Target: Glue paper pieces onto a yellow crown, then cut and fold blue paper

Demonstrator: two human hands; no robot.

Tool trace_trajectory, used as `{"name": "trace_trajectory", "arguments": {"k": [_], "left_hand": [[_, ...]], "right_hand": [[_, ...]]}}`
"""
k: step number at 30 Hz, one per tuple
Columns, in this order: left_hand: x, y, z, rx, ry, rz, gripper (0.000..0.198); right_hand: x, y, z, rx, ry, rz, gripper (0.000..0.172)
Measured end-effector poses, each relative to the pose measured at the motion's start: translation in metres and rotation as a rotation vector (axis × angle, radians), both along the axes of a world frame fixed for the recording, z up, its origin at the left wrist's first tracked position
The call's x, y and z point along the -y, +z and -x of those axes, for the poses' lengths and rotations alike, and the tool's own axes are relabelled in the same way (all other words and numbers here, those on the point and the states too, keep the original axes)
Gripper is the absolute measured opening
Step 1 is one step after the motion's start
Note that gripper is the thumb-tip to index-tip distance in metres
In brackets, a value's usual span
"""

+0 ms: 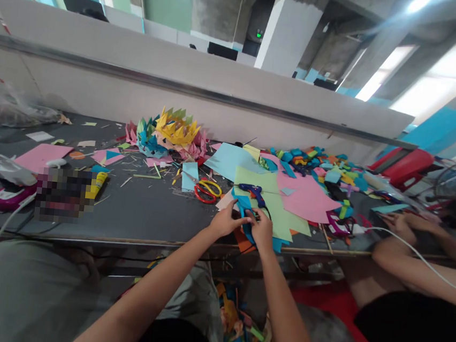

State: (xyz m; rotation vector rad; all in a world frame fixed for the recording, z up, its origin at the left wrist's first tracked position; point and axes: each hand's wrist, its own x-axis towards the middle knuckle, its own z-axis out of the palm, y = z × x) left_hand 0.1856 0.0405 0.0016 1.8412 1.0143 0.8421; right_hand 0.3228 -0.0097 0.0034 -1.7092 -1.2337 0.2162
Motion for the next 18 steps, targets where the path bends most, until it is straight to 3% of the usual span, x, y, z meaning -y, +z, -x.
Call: {"name": "trace_trajectory", "arguments": {"k": [3, 7, 12, 18], "left_hand": [[-0.004, -0.005, 0.001, 0.001, -0.017, 0.004, 0.076], [-0.009, -0.007, 0.000, 0.076, 0.006, 0.000, 0.053], [-0.012, -0.005, 0.000, 0.134, 0.022, 0.008, 0.028], [-0.011, -0.002, 0.002, 0.094, 0.003, 0.008, 0.027]], "right_hand": [[0.000, 0.000, 0.001, 0.044, 0.053, 0.018, 0.051], [0.002, 0.003, 0.004, 0.125, 0.119, 0.026, 0.049], [0.001, 0.004, 0.006, 0.209, 0.028, 0.009, 0.050], [-0.002, 0.004, 0.003, 0.266, -0.053, 0.029, 0.056]]}}
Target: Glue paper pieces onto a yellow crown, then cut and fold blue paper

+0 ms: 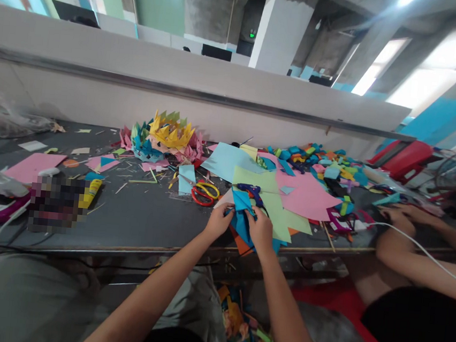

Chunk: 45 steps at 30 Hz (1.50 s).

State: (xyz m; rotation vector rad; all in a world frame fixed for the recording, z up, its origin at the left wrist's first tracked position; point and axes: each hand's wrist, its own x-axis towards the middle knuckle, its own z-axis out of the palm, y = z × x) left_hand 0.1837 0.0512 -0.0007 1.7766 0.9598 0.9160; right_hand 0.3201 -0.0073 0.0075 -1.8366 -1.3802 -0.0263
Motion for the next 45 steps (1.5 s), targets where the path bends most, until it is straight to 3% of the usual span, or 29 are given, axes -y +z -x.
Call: {"name": "trace_trajectory", "arguments": {"k": [6, 11, 16, 27, 40, 43, 45], "left_hand": [[0.003, 0.000, 0.001, -0.042, 0.043, 0.013, 0.027], [0.005, 0.003, 0.004, -0.049, 0.143, 0.021, 0.019], [0.005, 0.006, 0.005, 0.022, 0.236, 0.002, 0.013], [-0.003, -0.002, 0.005, 0.268, 0.305, 0.070, 0.012], [-0.002, 0.003, 0.027, 0.357, 0.123, 0.212, 0.025], [0.016, 0.012, 0.034, 0.364, 0.098, 0.181, 0.029], [0.040, 0.017, 0.037, 0.347, 0.038, 0.160, 0.026]], "right_hand": [[-0.003, 0.001, -0.002, 0.055, -0.020, 0.004, 0.057], [-0.004, 0.014, -0.013, 0.050, -0.048, -0.046, 0.064], [-0.001, 0.023, -0.008, 0.016, 0.051, -0.058, 0.054], [-0.001, -0.004, 0.016, -0.183, 0.043, -0.050, 0.045], [-0.005, -0.013, 0.006, -0.379, 0.076, -0.023, 0.040], [-0.004, -0.013, 0.006, -0.404, 0.092, -0.024, 0.040], [-0.003, -0.012, 0.006, -0.421, 0.108, -0.021, 0.039]]}}
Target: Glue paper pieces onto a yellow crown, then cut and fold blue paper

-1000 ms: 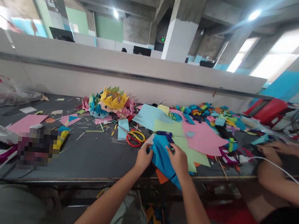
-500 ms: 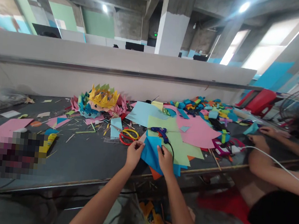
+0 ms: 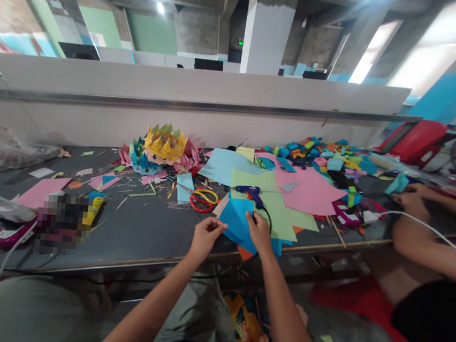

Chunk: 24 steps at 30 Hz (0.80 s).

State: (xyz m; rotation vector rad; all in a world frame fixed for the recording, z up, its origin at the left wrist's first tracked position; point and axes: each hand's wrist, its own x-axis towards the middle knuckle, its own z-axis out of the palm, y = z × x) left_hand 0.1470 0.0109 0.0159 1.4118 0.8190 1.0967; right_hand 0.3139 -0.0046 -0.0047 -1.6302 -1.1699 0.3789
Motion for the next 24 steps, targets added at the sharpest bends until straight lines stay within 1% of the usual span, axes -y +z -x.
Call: {"name": "trace_trajectory", "arguments": {"k": [2, 5, 6, 7, 8, 9, 10, 11, 13, 15, 17, 19, 22, 24], "left_hand": [[0.031, 0.003, 0.001, -0.036, -0.125, -0.036, 0.019], [0.072, 0.003, -0.001, -0.091, -0.361, -0.106, 0.008], [0.080, 0.003, -0.002, -0.125, -0.432, -0.161, 0.016], [0.083, 0.003, -0.004, -0.168, -0.451, -0.204, 0.022], [0.082, 0.003, -0.006, -0.211, -0.425, -0.235, 0.025], [0.077, 0.003, -0.008, -0.253, -0.357, -0.249, 0.024], [0.068, 0.004, -0.010, -0.288, -0.248, -0.234, 0.022], [0.056, 0.004, -0.011, -0.301, -0.146, -0.202, 0.021], [0.028, 0.005, -0.012, -0.331, 0.016, -0.146, 0.032], [0.002, 0.005, -0.009, -0.370, 0.118, -0.110, 0.038], [-0.014, 0.005, -0.005, -0.416, 0.163, -0.119, 0.042], [-0.019, 0.005, 0.000, -0.469, 0.174, -0.135, 0.040], [-0.012, 0.005, 0.000, -0.531, 0.177, -0.135, 0.032], [-0.007, 0.006, -0.003, -0.546, 0.175, -0.121, 0.030]], "right_hand": [[0.001, 0.001, 0.000, -0.017, 0.020, 0.006, 0.039], [0.003, 0.002, -0.001, -0.039, 0.071, 0.019, 0.038], [0.003, 0.003, 0.000, -0.044, 0.094, 0.023, 0.038], [0.003, 0.003, 0.000, -0.045, 0.118, 0.027, 0.039], [0.003, 0.004, 0.000, -0.044, 0.139, 0.030, 0.040], [0.003, 0.004, 0.001, -0.038, 0.157, 0.032, 0.040], [0.003, 0.005, 0.001, -0.027, 0.170, 0.031, 0.041], [0.002, 0.005, 0.002, -0.012, 0.179, 0.030, 0.040], [0.001, 0.004, 0.002, 0.030, 0.190, 0.027, 0.038], [0.000, 0.003, 0.002, 0.081, 0.200, 0.026, 0.036], [-0.001, 0.001, 0.002, 0.140, 0.214, 0.025, 0.034], [-0.001, 0.000, 0.002, 0.209, 0.236, 0.022, 0.031], [-0.003, -0.002, 0.004, 0.314, 0.266, 0.030, 0.031], [-0.003, -0.003, 0.006, 0.372, 0.275, 0.050, 0.030]]}}
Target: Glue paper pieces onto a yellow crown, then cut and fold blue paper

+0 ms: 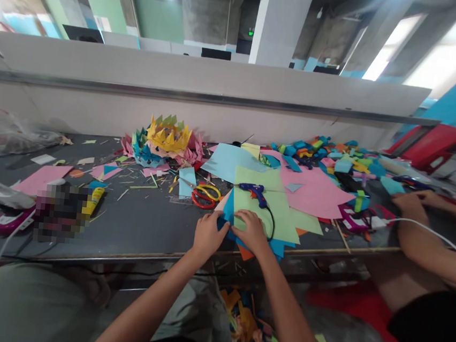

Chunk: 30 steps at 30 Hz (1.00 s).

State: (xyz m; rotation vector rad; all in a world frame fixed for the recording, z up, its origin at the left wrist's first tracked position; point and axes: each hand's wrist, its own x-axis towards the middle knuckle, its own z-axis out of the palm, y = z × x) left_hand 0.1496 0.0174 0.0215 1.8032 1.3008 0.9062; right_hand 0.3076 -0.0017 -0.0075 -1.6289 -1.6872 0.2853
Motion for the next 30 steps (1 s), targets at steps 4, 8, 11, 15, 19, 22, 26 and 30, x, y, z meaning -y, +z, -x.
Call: {"name": "trace_trajectory", "arguments": {"k": [4, 8, 11, 15, 19, 22, 26, 30], "left_hand": [[-0.001, 0.000, -0.008, 0.039, -0.009, 0.073, 0.044], [-0.015, 0.000, -0.015, 0.072, -0.016, 0.243, 0.047], [-0.024, 0.000, -0.018, 0.049, -0.080, 0.393, 0.029], [-0.030, 0.002, -0.023, 0.009, -0.135, 0.503, 0.027], [-0.033, 0.003, -0.025, -0.010, -0.126, 0.540, 0.026], [-0.034, 0.004, -0.023, 0.001, -0.118, 0.565, 0.026], [-0.034, 0.004, -0.020, 0.025, -0.112, 0.597, 0.030], [-0.035, 0.005, -0.016, 0.030, -0.106, 0.609, 0.031]], "right_hand": [[0.000, -0.001, 0.001, 0.091, 0.003, 0.032, 0.029], [0.001, 0.001, 0.001, 0.181, -0.004, 0.078, 0.031], [0.000, 0.003, 0.003, 0.266, -0.009, 0.126, 0.037], [-0.003, 0.008, 0.008, 0.374, 0.007, 0.190, 0.043], [-0.006, 0.017, 0.009, 0.458, 0.042, 0.248, 0.043], [-0.006, 0.023, 0.007, 0.503, 0.056, 0.292, 0.042], [-0.004, 0.027, 0.004, 0.533, 0.064, 0.329, 0.043], [-0.004, 0.027, 0.002, 0.541, 0.053, 0.345, 0.044]]}}
